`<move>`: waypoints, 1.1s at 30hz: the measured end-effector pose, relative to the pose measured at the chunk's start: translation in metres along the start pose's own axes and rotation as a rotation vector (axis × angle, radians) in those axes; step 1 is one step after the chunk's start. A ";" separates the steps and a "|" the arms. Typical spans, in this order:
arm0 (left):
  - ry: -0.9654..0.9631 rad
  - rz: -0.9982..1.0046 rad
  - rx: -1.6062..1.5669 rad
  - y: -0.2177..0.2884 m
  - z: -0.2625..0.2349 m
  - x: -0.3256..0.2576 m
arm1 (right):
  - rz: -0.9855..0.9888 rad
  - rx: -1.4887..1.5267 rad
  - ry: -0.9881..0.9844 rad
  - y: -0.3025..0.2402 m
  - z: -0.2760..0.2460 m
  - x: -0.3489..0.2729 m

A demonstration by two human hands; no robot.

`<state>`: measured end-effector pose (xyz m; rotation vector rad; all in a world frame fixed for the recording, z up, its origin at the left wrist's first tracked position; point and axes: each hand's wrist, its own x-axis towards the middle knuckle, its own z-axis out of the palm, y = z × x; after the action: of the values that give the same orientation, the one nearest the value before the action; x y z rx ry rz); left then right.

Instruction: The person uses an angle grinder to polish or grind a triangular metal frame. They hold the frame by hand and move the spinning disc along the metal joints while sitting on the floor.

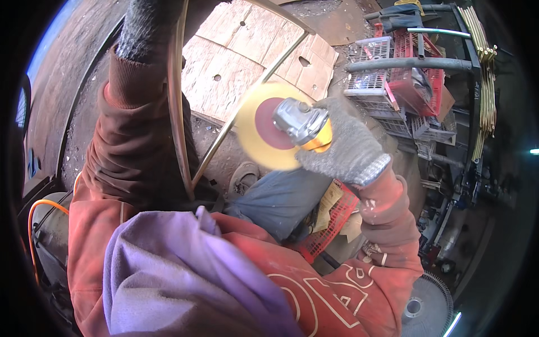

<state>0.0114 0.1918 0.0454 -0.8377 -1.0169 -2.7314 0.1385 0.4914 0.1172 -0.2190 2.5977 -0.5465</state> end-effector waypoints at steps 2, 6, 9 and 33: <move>0.010 0.003 0.008 0.002 0.000 -0.003 | 0.024 0.017 -0.028 -0.013 0.005 -0.003; 0.003 0.006 0.004 0.002 0.001 -0.002 | 0.007 -0.042 -0.092 -0.030 0.013 -0.014; 0.009 0.002 0.017 0.002 0.003 -0.003 | 0.006 -0.138 -0.146 -0.041 0.022 -0.022; 0.023 -0.027 0.042 -0.007 0.002 -0.005 | 0.017 -0.322 -0.276 -0.061 0.001 -0.001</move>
<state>0.0150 0.1983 0.0401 -0.7905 -1.0853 -2.7252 0.1433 0.4364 0.1422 -0.3504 2.3999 -0.0791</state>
